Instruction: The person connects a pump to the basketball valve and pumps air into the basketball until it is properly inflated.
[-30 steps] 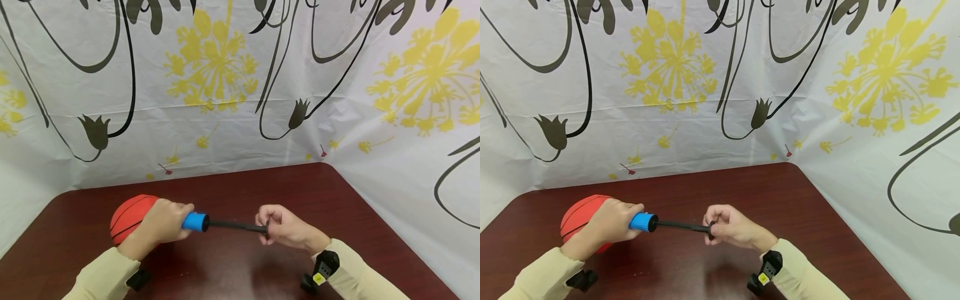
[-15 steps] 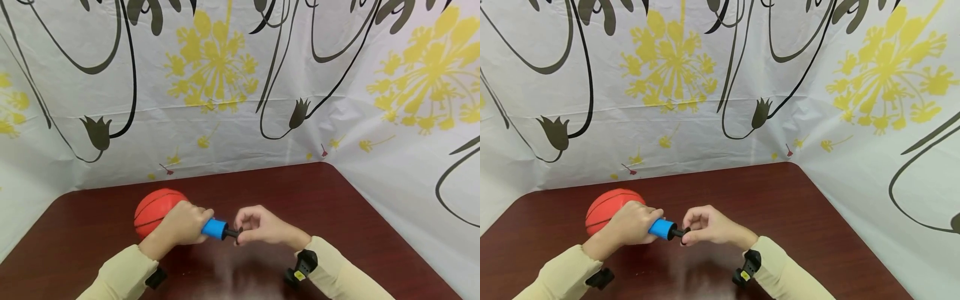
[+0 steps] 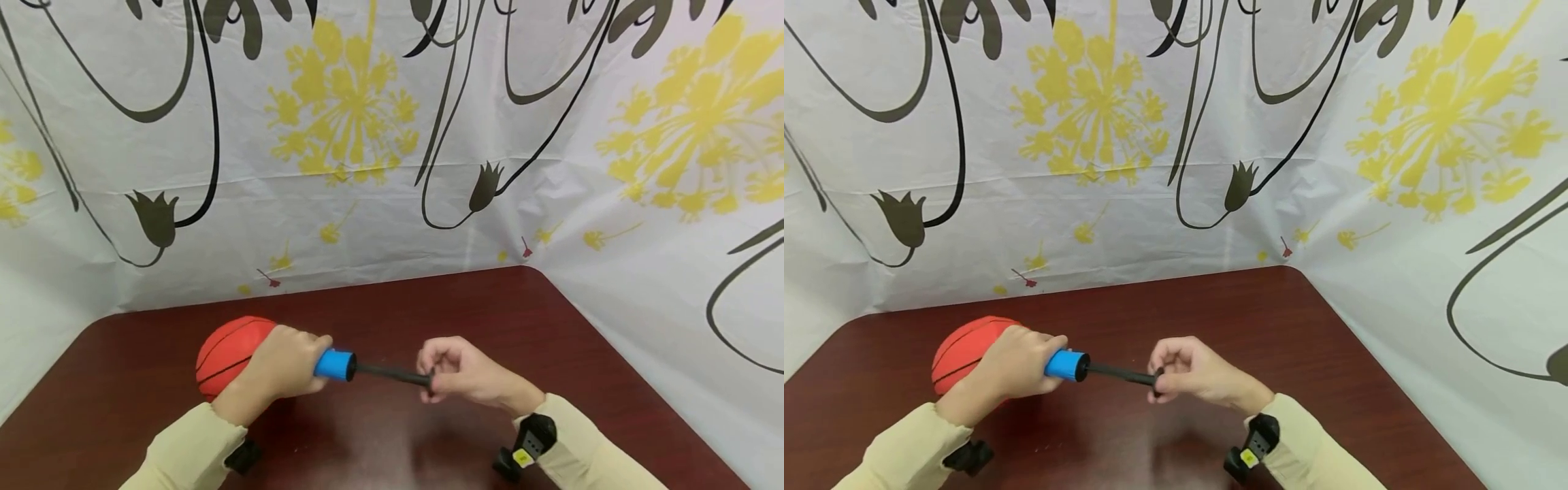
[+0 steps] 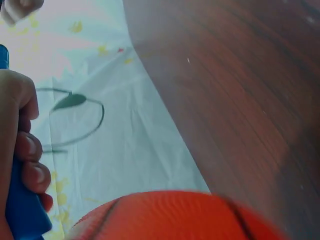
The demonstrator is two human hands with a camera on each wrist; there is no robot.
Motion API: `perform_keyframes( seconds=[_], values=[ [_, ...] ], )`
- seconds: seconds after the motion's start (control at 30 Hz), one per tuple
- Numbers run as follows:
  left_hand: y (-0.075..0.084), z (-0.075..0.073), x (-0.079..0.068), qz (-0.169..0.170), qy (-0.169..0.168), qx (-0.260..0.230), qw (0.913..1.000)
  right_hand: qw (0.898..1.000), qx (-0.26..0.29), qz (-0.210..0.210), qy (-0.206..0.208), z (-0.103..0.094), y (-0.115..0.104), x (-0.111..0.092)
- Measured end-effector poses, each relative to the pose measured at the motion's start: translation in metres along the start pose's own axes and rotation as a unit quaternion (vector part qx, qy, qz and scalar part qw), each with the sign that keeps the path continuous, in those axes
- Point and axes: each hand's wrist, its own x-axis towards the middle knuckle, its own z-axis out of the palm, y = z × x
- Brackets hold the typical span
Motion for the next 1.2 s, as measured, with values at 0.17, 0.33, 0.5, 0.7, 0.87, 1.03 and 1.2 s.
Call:
perform_keyframes(
  seconds=[0.17,0.33,0.5,0.7,0.87,1.03,1.2],
  values=[
    [0.012,0.001,0.006,-0.02,0.005,-0.024,0.9995,0.999,-0.043,-0.001,0.024,0.015,0.009,0.031],
    [0.017,0.002,0.003,-0.006,0.024,-0.029,0.9993,0.998,-0.049,0.01,0.035,0.019,0.008,0.033],
    [0.012,0.001,0.001,0.021,0.051,-0.024,0.9982,1.0,-0.008,0.009,0.023,0.009,-0.004,0.011],
    [0.002,-0.004,-0.011,-0.012,0.039,-0.014,0.9991,1.0,0.017,0.009,0.015,-0.005,-0.016,-0.01],
    [0.008,-0.003,-0.009,-0.003,0.041,0.007,0.9991,0.999,-0.031,0.032,0.023,0.004,-0.003,0.006],
    [0.013,-0.002,-0.001,0.007,0.061,0.015,0.998,0.995,-0.095,0.011,0.037,0.021,0.012,0.035],
    [0.009,0.0,-0.003,0.033,0.068,0.023,0.9969,0.995,-0.069,0.014,0.064,0.025,0.013,0.032]
  ],
)
